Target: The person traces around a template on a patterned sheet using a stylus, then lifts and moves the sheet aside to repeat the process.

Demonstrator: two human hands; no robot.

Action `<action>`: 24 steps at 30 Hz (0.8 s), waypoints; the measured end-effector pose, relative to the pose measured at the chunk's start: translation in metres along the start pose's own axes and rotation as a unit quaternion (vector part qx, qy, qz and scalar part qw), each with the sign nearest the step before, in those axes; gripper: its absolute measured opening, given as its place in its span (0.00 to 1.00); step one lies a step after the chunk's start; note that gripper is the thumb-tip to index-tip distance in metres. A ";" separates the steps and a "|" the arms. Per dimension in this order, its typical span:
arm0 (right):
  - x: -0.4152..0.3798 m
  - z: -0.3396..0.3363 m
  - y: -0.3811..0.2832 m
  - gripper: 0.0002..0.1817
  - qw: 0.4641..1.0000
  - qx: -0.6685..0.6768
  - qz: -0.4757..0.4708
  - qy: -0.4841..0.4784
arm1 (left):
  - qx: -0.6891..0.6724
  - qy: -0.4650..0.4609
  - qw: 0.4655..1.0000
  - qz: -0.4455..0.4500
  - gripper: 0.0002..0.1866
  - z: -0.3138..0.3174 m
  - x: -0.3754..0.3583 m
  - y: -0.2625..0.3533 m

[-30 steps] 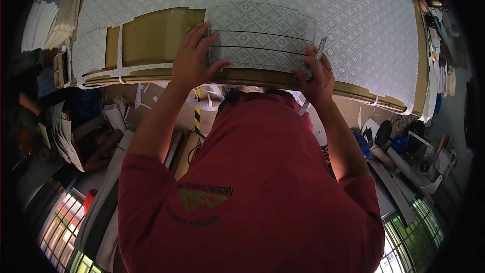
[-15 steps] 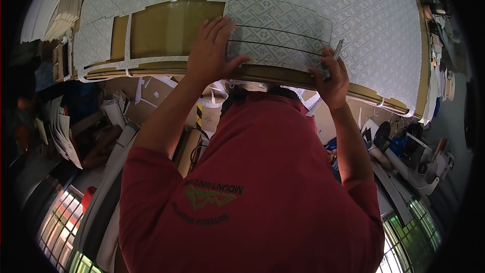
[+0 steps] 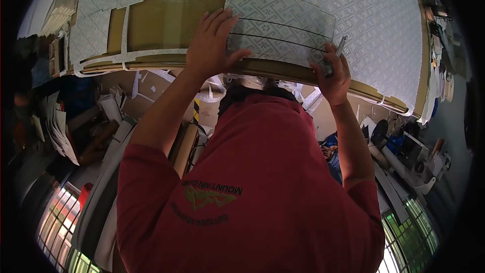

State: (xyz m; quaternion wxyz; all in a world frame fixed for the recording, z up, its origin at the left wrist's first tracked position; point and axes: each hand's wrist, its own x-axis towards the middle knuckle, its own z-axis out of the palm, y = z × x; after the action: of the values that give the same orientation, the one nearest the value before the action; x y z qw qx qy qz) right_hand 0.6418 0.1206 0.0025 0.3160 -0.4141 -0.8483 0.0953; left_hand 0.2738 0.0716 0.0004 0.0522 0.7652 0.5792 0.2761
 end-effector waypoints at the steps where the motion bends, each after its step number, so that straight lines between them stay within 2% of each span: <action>1: 0.000 0.000 0.001 0.24 1.000 0.004 -0.003 0.004 | -0.002 -0.002 1.000 -0.004 0.46 -0.001 0.000 0.001; 12: -0.005 0.000 0.004 0.23 1.000 0.025 0.014 -0.002 | 0.013 -0.034 0.999 -0.035 0.42 -0.008 0.004 0.010; 21: -0.005 0.001 0.008 0.21 0.999 0.036 0.004 -0.003 | 0.012 -0.039 0.999 -0.031 0.40 -0.007 0.004 0.012; 24: -0.003 -0.003 0.005 0.21 0.999 0.030 0.010 -0.015 | 0.019 -0.028 0.999 -0.005 0.40 -0.007 0.005 0.010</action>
State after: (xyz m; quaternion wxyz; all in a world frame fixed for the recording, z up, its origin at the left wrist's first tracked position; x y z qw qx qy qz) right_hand 0.6479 0.1207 0.0010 0.3146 -0.4115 -0.8454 0.1304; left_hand 0.2798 0.0709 0.0121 0.0552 0.7708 0.5865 0.2426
